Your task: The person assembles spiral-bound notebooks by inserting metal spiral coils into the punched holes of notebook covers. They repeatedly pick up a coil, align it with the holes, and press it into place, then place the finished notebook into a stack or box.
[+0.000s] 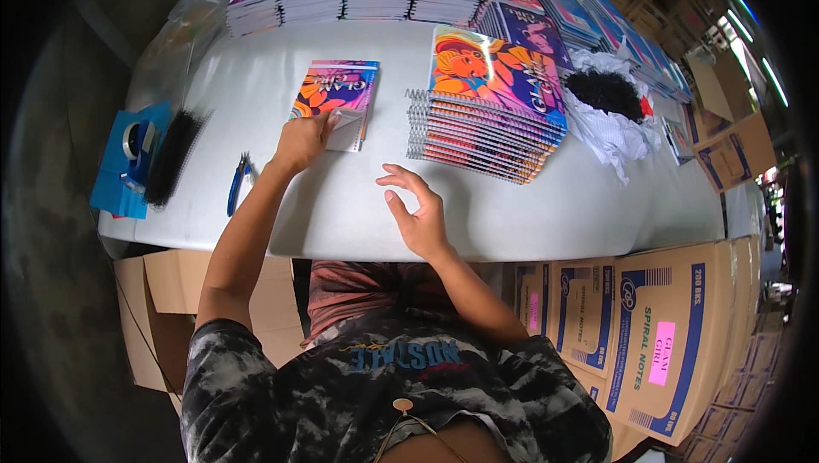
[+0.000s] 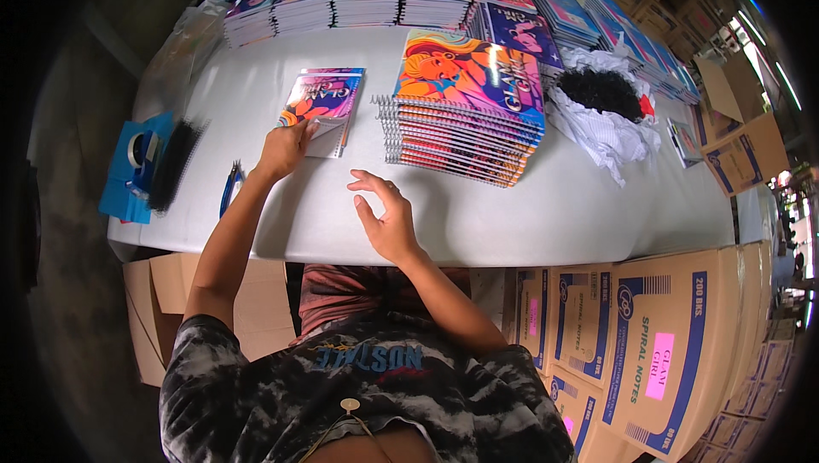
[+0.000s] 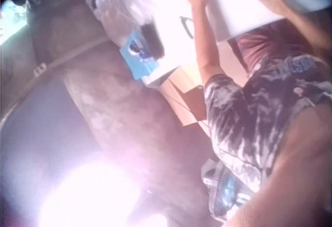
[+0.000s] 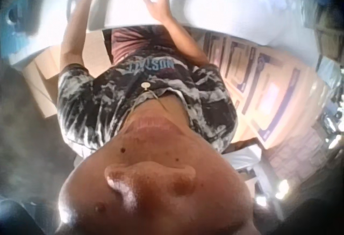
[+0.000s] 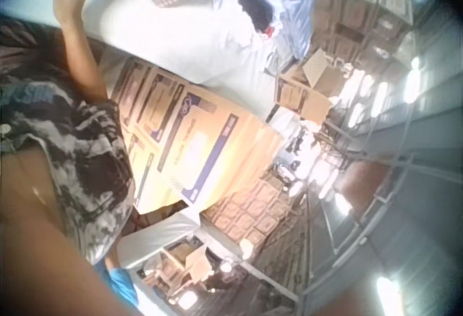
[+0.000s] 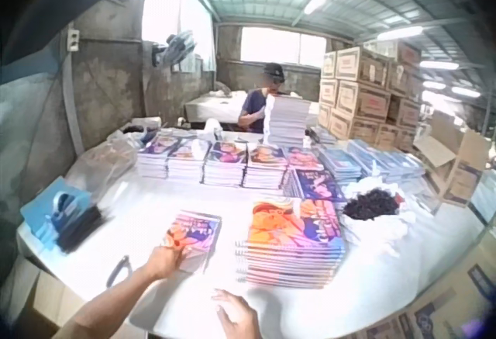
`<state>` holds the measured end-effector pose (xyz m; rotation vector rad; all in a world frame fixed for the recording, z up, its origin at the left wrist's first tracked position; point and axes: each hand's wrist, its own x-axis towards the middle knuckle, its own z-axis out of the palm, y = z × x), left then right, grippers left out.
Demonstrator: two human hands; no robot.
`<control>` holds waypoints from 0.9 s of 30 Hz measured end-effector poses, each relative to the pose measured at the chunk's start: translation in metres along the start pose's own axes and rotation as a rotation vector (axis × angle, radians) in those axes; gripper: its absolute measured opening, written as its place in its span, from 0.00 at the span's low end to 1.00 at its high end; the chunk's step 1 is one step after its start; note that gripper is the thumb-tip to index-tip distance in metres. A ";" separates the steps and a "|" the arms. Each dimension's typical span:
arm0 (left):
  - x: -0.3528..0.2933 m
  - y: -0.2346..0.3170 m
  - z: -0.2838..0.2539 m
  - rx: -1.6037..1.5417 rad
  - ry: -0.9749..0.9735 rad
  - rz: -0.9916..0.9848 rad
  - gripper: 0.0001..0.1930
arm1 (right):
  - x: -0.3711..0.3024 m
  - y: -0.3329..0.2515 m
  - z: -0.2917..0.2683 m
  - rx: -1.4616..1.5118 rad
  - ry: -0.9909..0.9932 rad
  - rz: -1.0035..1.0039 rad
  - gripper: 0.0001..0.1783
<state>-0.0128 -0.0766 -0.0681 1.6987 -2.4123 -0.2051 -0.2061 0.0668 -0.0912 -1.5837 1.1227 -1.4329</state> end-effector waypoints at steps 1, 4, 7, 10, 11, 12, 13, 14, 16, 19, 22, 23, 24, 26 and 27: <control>-0.007 -0.013 0.003 -0.099 0.132 0.022 0.20 | 0.000 0.000 0.000 0.068 -0.049 0.059 0.21; -0.049 -0.002 -0.042 -0.588 0.247 -0.039 0.21 | -0.001 0.009 0.004 0.399 0.002 0.257 0.28; -0.105 0.008 -0.085 -0.852 0.130 -0.027 0.22 | 0.004 0.012 0.007 0.542 -0.025 0.301 0.34; -0.128 0.010 -0.087 -0.942 0.270 0.026 0.20 | 0.007 0.016 0.013 0.634 -0.126 0.310 0.37; -0.130 0.007 -0.090 -0.895 0.318 -0.003 0.20 | 0.011 0.018 0.015 0.637 -0.159 0.298 0.36; -0.132 0.005 -0.092 -0.849 0.363 -0.030 0.20 | 0.015 0.021 0.016 0.640 -0.189 0.286 0.35; -0.129 0.004 -0.095 -0.797 0.530 -0.100 0.19 | 0.019 0.023 0.021 0.352 -0.162 0.195 0.34; -0.123 0.000 -0.099 -0.812 0.651 -0.079 0.19 | 0.024 0.025 0.024 0.058 -0.124 0.101 0.33; -0.108 0.010 -0.110 -0.667 0.901 -0.096 0.17 | 0.031 0.032 0.031 -0.447 -0.174 -0.056 0.33; -0.070 0.010 -0.085 -0.249 0.963 0.147 0.06 | 0.026 0.047 0.040 -0.900 -0.398 -0.171 0.36; -0.045 0.014 -0.037 -0.083 0.720 0.342 0.06 | 0.010 0.027 0.042 -0.906 -0.463 -0.187 0.37; -0.047 0.009 -0.008 -0.128 0.554 0.349 0.07 | 0.000 0.021 0.039 -0.918 -0.491 -0.192 0.38; -0.060 0.006 0.014 -0.095 0.449 0.414 0.08 | -0.012 0.013 0.035 -0.885 -0.520 -0.192 0.38; -0.098 0.021 0.040 -0.167 0.436 0.440 0.09 | -0.038 -0.003 0.024 -0.823 -0.571 -0.181 0.39; -0.120 0.031 0.035 -0.210 0.297 0.354 0.09 | -0.052 -0.008 0.018 -0.818 -0.584 -0.203 0.39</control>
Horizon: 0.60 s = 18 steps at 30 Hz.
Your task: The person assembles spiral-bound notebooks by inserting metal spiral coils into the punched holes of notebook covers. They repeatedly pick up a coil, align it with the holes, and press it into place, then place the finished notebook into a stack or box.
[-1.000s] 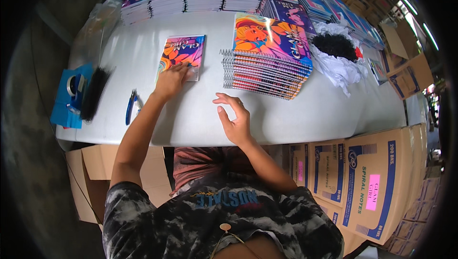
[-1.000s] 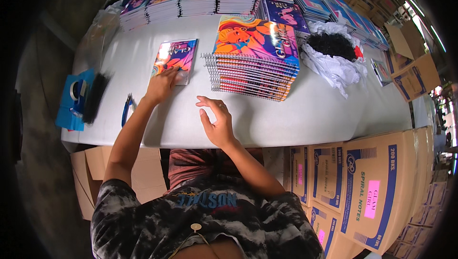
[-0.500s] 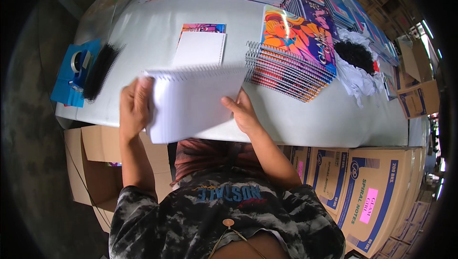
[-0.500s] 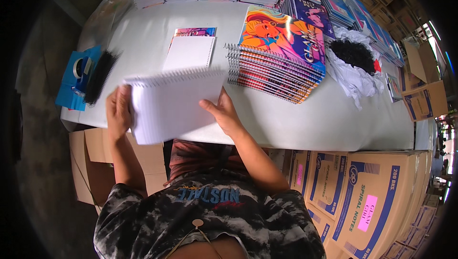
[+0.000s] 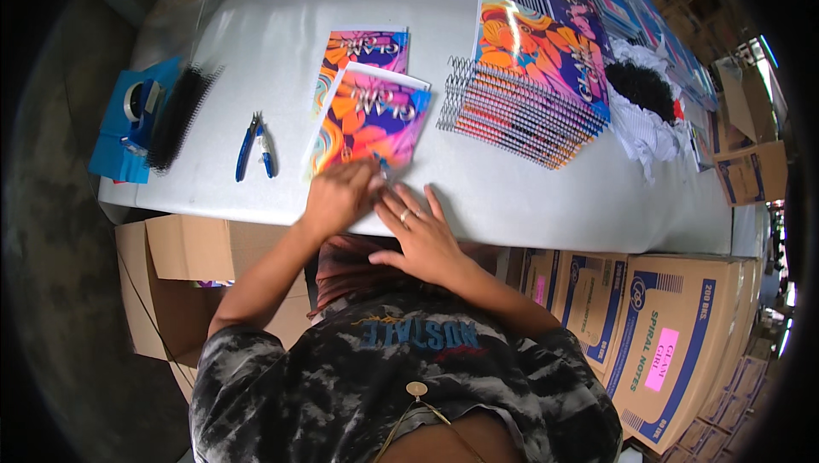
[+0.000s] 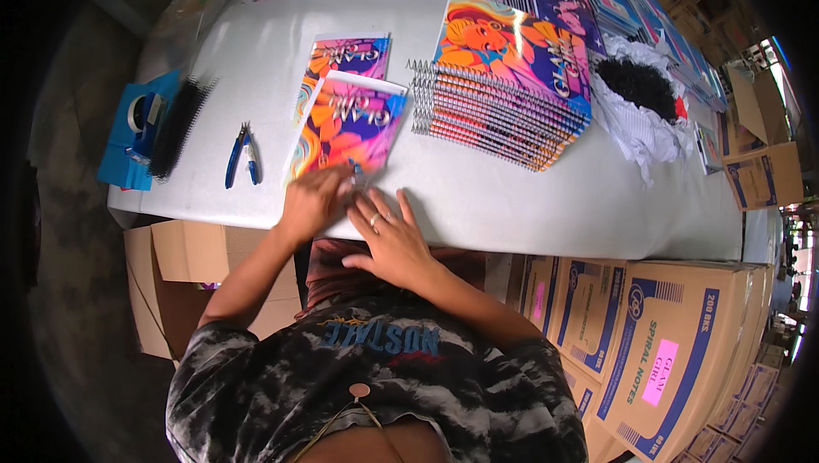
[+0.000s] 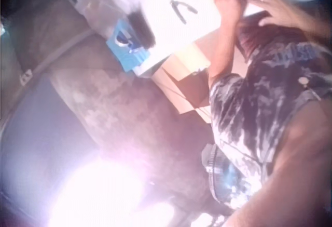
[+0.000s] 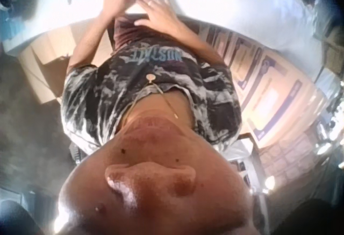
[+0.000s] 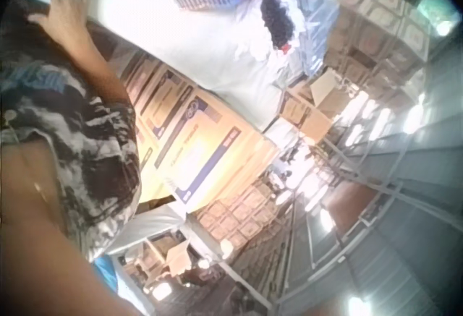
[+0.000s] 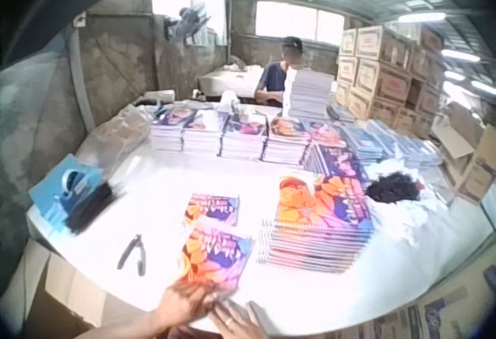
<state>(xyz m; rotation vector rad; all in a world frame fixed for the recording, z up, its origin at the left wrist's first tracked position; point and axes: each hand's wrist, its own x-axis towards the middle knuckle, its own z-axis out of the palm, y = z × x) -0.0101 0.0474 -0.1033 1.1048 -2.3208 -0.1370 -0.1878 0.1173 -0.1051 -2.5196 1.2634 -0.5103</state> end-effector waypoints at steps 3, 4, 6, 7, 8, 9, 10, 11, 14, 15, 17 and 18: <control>-0.032 0.037 -0.003 -0.017 0.038 0.062 0.09 | -0.030 -0.001 0.003 -0.013 -0.070 -0.047 0.36; -0.034 0.040 -0.004 -0.012 0.043 0.048 0.10 | -0.030 0.000 0.004 -0.015 -0.065 -0.052 0.36; -0.036 0.044 -0.006 -0.002 0.053 0.020 0.10 | -0.029 -0.001 0.002 0.034 -0.047 -0.032 0.34; -0.036 0.043 -0.006 0.004 0.059 -0.016 0.11 | -0.028 -0.002 0.001 0.035 -0.049 -0.046 0.34; -0.034 0.041 -0.006 0.010 0.064 -0.052 0.11 | -0.028 -0.001 0.000 0.036 -0.050 -0.059 0.35; -0.032 0.039 -0.005 0.015 0.069 -0.088 0.12 | -0.030 -0.002 -0.001 0.036 -0.051 -0.072 0.36; -0.027 0.037 -0.005 0.023 0.077 -0.080 0.13 | -0.033 -0.003 -0.003 0.031 -0.031 -0.082 0.36; -0.030 0.036 -0.002 0.025 0.072 -0.053 0.14 | -0.037 -0.003 -0.003 0.032 -0.028 -0.088 0.36; -0.038 0.037 -0.003 0.033 -0.033 0.032 0.21 | -0.056 -0.002 0.010 0.053 -0.005 -0.082 0.29; -0.040 0.044 -0.007 0.041 -0.061 0.021 0.23 | -0.060 0.002 0.015 0.030 0.026 -0.105 0.27; -0.046 0.049 -0.011 0.039 -0.126 -0.012 0.27 | -0.062 0.002 0.016 -0.005 0.082 -0.161 0.22; -0.047 0.049 -0.011 0.025 -0.160 -0.024 0.29 | -0.063 0.000 0.017 0.118 0.191 -0.150 0.14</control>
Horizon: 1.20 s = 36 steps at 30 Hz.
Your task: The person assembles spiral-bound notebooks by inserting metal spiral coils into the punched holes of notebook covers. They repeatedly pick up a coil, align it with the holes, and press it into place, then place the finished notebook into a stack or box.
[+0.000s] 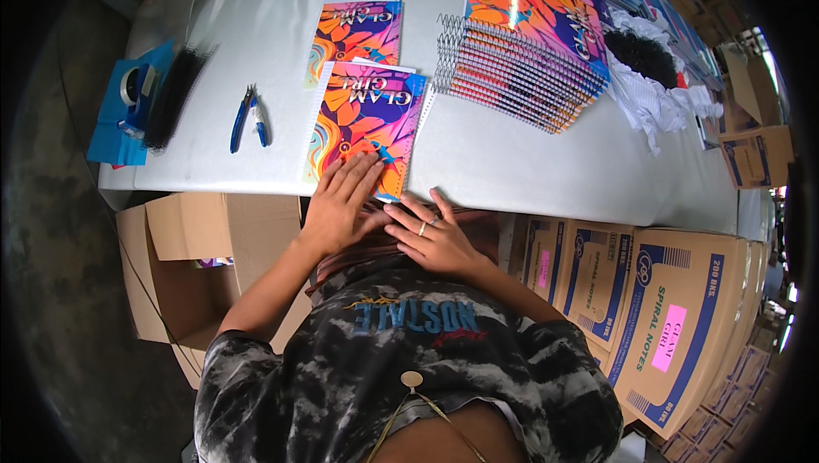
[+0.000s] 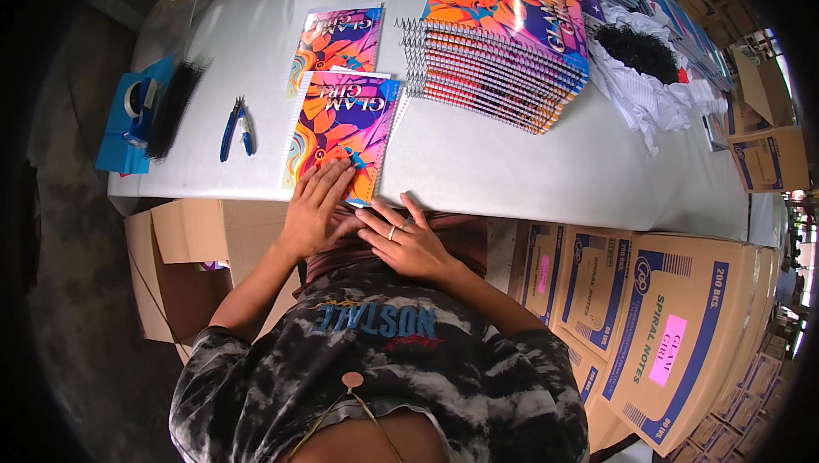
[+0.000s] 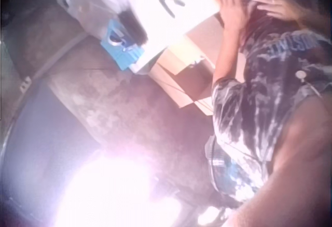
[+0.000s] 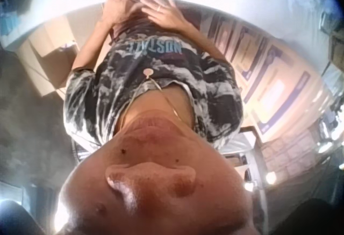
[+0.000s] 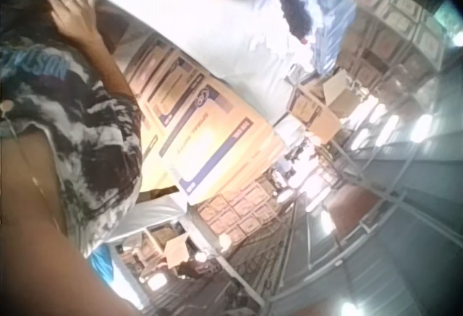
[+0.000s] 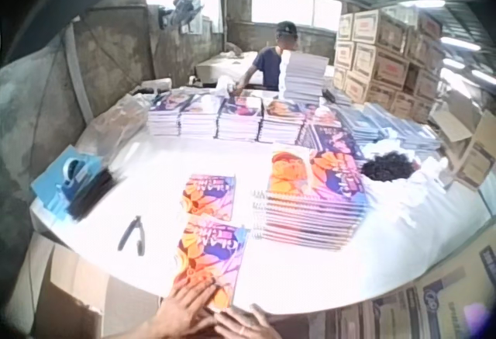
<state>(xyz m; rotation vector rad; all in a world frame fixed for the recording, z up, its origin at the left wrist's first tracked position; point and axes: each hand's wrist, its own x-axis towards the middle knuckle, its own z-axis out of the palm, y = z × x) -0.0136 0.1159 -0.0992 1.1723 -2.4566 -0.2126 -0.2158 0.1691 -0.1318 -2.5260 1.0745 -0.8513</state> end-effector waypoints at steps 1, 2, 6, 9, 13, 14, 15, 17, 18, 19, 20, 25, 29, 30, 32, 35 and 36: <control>-0.001 -0.004 0.000 0.028 -0.028 0.016 0.29 | 0.001 0.000 -0.003 0.071 0.085 0.018 0.13; 0.000 -0.008 0.001 0.056 -0.056 0.032 0.29 | 0.003 0.003 -0.007 0.142 0.169 0.036 0.13; 0.003 -0.017 -0.027 -0.147 0.005 -0.036 0.19 | 0.025 0.018 -0.023 0.561 0.562 0.346 0.19; 0.010 -0.010 -0.065 -0.400 0.147 -0.148 0.07 | 0.047 0.033 -0.036 0.870 0.549 0.577 0.36; 0.011 -0.008 -0.105 -0.620 0.338 -0.199 0.06 | 0.068 0.053 -0.024 1.107 0.518 0.560 0.45; 0.006 -0.014 -0.104 -0.752 0.427 -0.198 0.07 | 0.080 0.050 -0.036 1.213 0.494 0.433 0.37; 0.003 -0.022 -0.098 -0.885 0.515 -0.194 0.09 | 0.087 0.048 -0.045 1.217 0.506 0.378 0.33; 0.006 -0.030 -0.081 -1.069 0.577 -0.295 0.13 | 0.091 0.048 -0.059 1.210 0.536 0.273 0.25; 0.016 -0.028 -0.071 -1.118 0.549 -0.400 0.16 | 0.095 0.048 -0.057 1.139 0.642 0.326 0.19; 0.023 -0.030 -0.061 -1.163 0.514 -0.503 0.19 | 0.091 0.054 -0.051 1.056 0.570 0.389 0.19; 0.024 -0.039 -0.045 -1.145 0.429 -0.561 0.21 | 0.084 0.064 -0.040 0.967 0.500 0.446 0.18; 0.033 -0.066 -0.002 -1.188 0.406 -0.513 0.19 | 0.081 0.078 -0.040 0.860 0.499 0.399 0.24; 0.037 -0.055 0.009 -1.224 0.416 -0.517 0.17 | 0.095 0.081 -0.061 1.127 0.442 0.544 0.22; 0.033 -0.058 0.016 -1.205 0.371 -0.560 0.18 | 0.093 0.084 -0.058 1.046 0.361 0.485 0.21; 0.029 -0.062 0.014 -1.187 0.316 -0.581 0.18 | 0.097 0.085 -0.048 0.889 0.190 0.352 0.20; 0.024 -0.065 0.008 -0.889 0.269 -0.499 0.13 | 0.096 0.081 -0.057 0.960 0.241 0.240 0.20; 0.030 -0.090 -0.003 -0.410 0.226 -0.352 0.12 | 0.094 0.085 -0.061 0.914 0.194 0.188 0.21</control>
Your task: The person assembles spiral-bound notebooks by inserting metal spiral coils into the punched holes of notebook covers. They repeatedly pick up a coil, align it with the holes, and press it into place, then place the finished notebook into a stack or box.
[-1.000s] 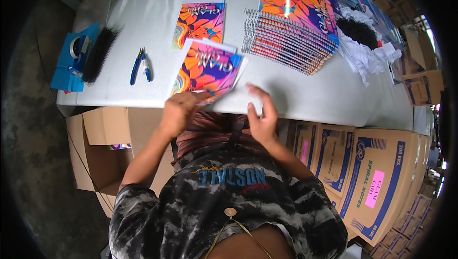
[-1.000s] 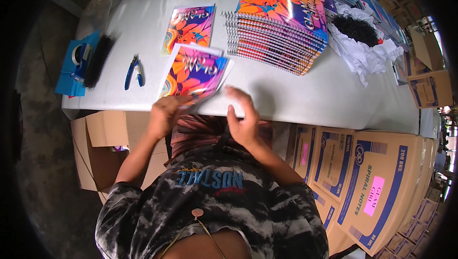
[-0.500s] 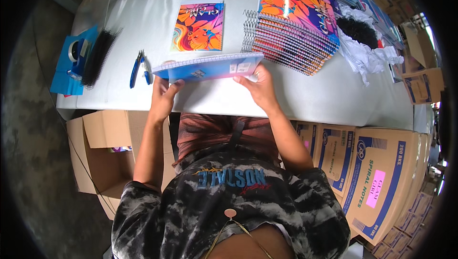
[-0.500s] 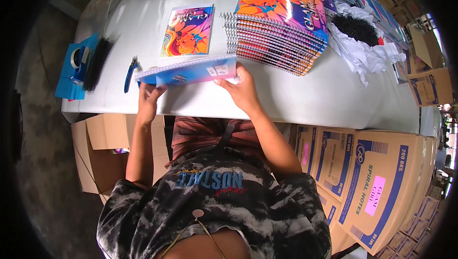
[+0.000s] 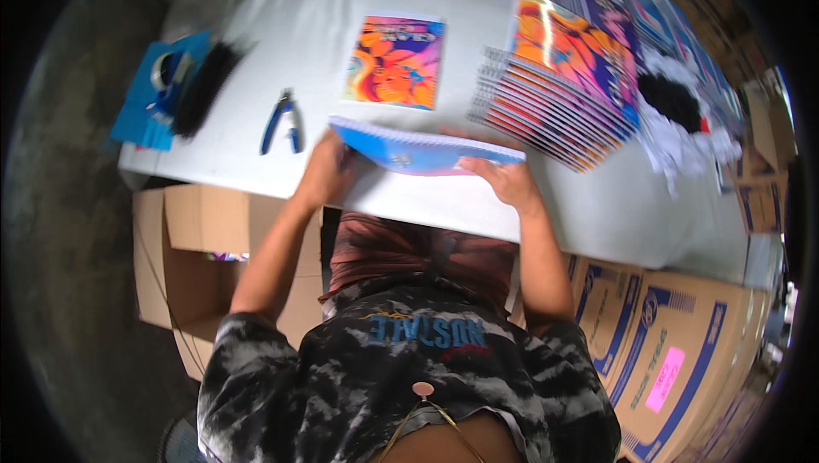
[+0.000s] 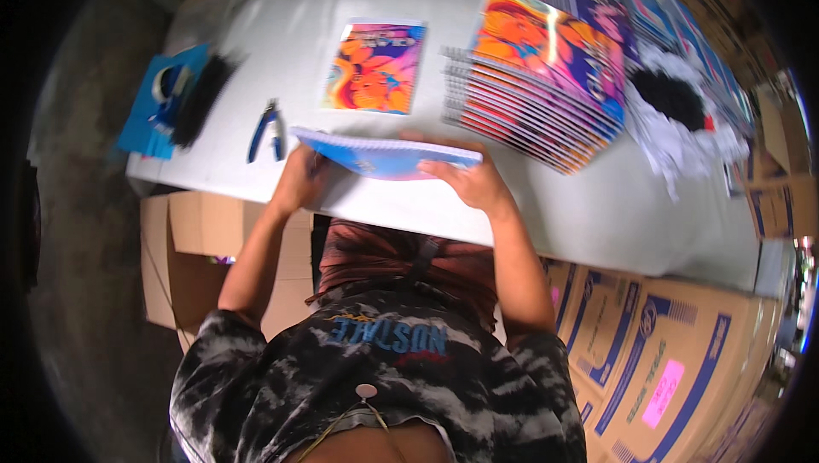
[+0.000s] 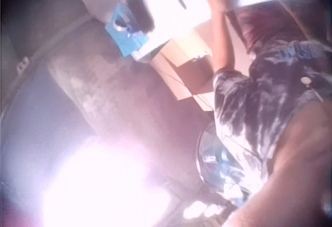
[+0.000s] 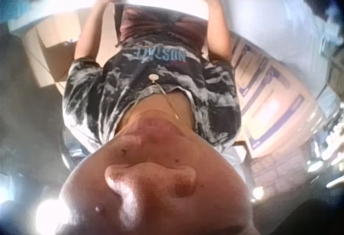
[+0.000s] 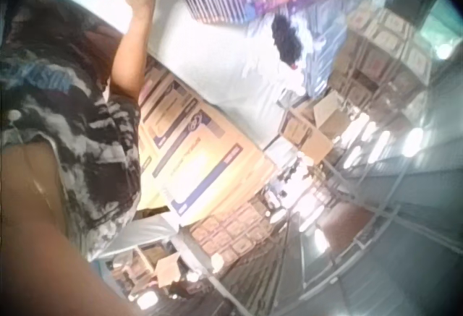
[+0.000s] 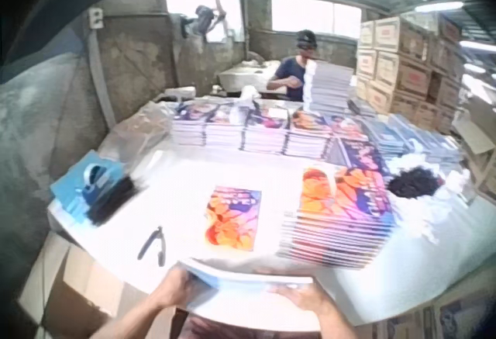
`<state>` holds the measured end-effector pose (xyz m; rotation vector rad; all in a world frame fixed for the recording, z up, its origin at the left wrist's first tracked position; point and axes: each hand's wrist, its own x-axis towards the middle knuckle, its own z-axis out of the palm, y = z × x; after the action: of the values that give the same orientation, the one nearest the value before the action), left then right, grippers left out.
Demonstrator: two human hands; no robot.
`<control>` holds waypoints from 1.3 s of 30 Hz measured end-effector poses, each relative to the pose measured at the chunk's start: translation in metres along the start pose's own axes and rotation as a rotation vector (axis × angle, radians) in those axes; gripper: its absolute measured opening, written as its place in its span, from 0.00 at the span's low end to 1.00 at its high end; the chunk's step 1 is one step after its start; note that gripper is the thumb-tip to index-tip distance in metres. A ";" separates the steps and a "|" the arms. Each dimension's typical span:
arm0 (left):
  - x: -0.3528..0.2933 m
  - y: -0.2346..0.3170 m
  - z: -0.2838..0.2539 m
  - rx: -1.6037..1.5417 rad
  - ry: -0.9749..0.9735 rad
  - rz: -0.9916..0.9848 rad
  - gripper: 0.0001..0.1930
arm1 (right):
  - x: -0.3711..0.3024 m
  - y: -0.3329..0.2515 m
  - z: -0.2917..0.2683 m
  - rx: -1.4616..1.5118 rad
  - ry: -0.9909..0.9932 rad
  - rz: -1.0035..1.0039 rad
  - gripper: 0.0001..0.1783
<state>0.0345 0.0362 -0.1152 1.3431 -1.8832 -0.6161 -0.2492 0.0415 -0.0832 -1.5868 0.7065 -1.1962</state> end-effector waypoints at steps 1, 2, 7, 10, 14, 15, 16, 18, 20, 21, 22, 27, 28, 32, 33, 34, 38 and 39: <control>0.021 -0.019 -0.021 0.465 -0.021 0.190 0.11 | -0.007 0.007 -0.011 -0.168 -0.122 -0.014 0.22; 0.044 -0.029 -0.043 0.407 0.080 0.034 0.11 | -0.008 0.010 -0.013 -0.145 -0.075 0.035 0.21; 0.080 -0.146 -0.162 1.225 0.672 -0.228 0.23 | 0.003 -0.019 0.014 -0.073 0.034 0.021 0.16; 0.074 -0.154 -0.158 1.186 0.511 -0.354 0.22 | -0.002 -0.013 0.012 -0.005 0.047 0.009 0.17; 0.063 -0.124 -0.114 1.006 0.384 -0.309 0.17 | 0.000 -0.018 0.017 0.125 0.083 0.051 0.17; 0.059 -0.118 -0.112 0.961 0.398 -0.270 0.16 | 0.003 -0.022 0.022 0.190 0.108 0.047 0.16; 0.057 -0.110 -0.121 0.950 0.422 -0.297 0.16 | 0.002 -0.020 0.019 0.103 0.084 0.021 0.17; 0.065 -0.092 -0.140 0.912 0.456 -0.338 0.15 | -0.004 -0.011 0.008 -0.085 0.053 -0.024 0.18; 0.070 -0.065 -0.164 0.720 0.515 -0.424 0.14 | -0.003 -0.014 0.007 -0.046 0.092 0.031 0.18; 0.072 -0.058 -0.170 0.655 0.529 -0.443 0.15 | -0.002 -0.015 0.006 -0.028 0.114 0.058 0.18; 0.073 -0.060 -0.177 0.537 0.506 -0.334 0.16 | 0.000 -0.014 0.011 -0.022 0.152 0.023 0.16; 0.054 0.039 -0.116 -0.359 -0.122 -0.050 0.12 | -0.001 -0.005 0.005 -0.063 0.163 -0.006 0.15; 0.046 0.049 -0.103 -0.363 -0.170 -0.120 0.14 | -0.001 -0.005 0.006 -0.051 0.160 -0.005 0.15; 0.043 0.054 -0.088 -0.194 -0.274 -0.179 0.22 | -0.002 -0.007 0.006 -0.075 0.144 -0.001 0.15; 0.044 0.057 -0.085 -0.163 -0.281 -0.182 0.22 | -0.003 -0.007 0.006 -0.078 0.144 -0.003 0.15; 0.045 0.061 -0.085 -0.137 -0.277 -0.216 0.20 | -0.003 -0.007 0.006 -0.079 0.146 -0.009 0.14; 0.045 0.057 -0.081 -0.145 -0.195 -0.179 0.18 | -0.004 -0.011 0.009 -0.090 0.114 -0.021 0.14; 0.046 0.049 -0.079 -0.213 -0.161 -0.155 0.16 | -0.004 -0.013 0.009 -0.098 0.090 -0.030 0.14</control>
<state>0.0586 0.0117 -0.0175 1.3397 -1.7894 -1.0014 -0.2437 0.0521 -0.0728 -1.6367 0.8130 -1.2784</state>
